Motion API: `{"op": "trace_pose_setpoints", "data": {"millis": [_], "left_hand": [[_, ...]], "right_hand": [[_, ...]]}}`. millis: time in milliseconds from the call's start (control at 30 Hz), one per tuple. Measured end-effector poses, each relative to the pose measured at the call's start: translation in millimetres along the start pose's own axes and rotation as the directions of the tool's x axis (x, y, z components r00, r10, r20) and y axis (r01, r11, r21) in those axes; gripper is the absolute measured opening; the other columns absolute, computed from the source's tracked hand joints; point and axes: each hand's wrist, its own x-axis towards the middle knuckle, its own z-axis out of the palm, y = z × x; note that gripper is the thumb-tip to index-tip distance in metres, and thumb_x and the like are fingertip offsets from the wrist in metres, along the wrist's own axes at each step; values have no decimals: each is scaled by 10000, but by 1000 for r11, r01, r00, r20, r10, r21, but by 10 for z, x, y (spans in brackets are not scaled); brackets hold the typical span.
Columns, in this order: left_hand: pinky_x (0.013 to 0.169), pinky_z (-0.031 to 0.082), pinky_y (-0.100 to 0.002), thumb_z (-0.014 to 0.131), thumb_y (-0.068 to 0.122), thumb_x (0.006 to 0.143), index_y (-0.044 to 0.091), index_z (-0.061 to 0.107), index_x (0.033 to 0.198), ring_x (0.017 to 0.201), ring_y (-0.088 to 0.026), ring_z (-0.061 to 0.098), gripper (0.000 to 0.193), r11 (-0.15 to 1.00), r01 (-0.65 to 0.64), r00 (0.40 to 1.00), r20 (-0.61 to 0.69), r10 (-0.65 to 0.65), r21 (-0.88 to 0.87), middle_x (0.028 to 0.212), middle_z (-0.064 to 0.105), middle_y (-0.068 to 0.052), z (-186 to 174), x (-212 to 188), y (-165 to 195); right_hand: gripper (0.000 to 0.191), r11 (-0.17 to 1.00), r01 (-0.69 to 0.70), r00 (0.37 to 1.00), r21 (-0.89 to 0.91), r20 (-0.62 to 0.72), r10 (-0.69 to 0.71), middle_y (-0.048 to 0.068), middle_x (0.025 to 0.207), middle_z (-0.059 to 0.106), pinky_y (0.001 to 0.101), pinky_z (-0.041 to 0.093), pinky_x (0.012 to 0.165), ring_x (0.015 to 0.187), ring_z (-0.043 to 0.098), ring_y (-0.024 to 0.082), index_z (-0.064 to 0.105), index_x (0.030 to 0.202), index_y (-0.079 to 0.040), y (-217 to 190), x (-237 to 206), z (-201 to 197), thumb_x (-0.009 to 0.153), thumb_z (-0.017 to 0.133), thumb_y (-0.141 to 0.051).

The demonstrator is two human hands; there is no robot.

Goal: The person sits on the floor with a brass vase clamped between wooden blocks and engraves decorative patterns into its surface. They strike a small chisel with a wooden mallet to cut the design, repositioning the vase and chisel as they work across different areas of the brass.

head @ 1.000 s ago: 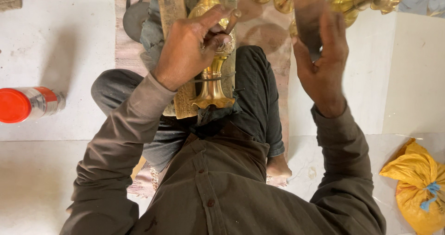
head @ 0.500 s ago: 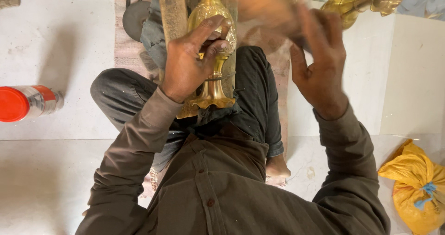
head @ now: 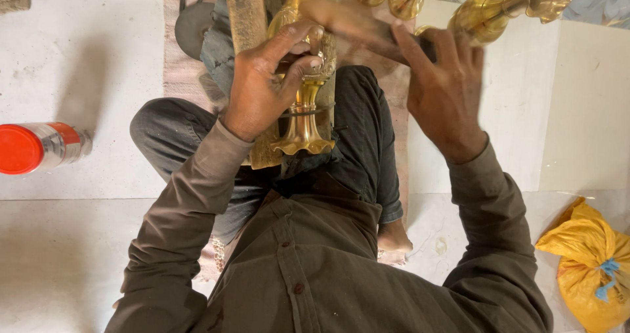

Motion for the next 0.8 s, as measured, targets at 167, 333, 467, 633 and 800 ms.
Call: {"op": "trace_pose_setpoints", "data": {"millis": [167,333,467,633,800], "left_hand": [[978,679,-327,740,-65,1002,43,554,1454,1192,-252,753,501,999,-22,999,24,23,-44,1292,722,-188,-45,18,46],[954,686,-317,735,-74,1013,46,558,1456,1150,-232,779,492,999,0,1000,25,1,-52,1242,742,-172,-41,34,101],[905,689,-311,767,-52,1005,66,573,1445,1103,-216,787,495,1000,-2,1000,5,2,0,1193,753,-160,-25,36,109],[836,688,-305,766,-68,980,74,573,1444,1056,-207,796,523,999,-26,1000,-3,26,42,1191,755,-167,-1,66,98],[821,684,-291,771,-63,981,86,581,1413,1020,-194,806,495,999,-6,1000,-29,7,46,1143,770,-144,10,93,113]], "right_hand": [[618,971,-50,998,232,33,44,125,1189,609,461,481,947,1118,591,295,556,1559,-179,17,38,31,1009,693,66],[627,897,-15,989,441,-123,77,130,1233,576,407,492,985,1141,580,260,458,1602,-145,41,104,-70,1058,686,66],[658,844,27,991,536,-123,46,137,1295,536,359,557,997,1210,573,257,440,1626,-175,56,172,-171,1062,663,80],[640,896,82,988,437,-156,-15,113,1263,555,434,555,979,1150,572,274,480,1576,-153,20,279,-162,1021,684,94],[687,935,59,989,348,-147,-8,95,1258,545,384,500,969,1124,550,243,477,1643,-193,-24,259,-222,1048,683,82]]}}
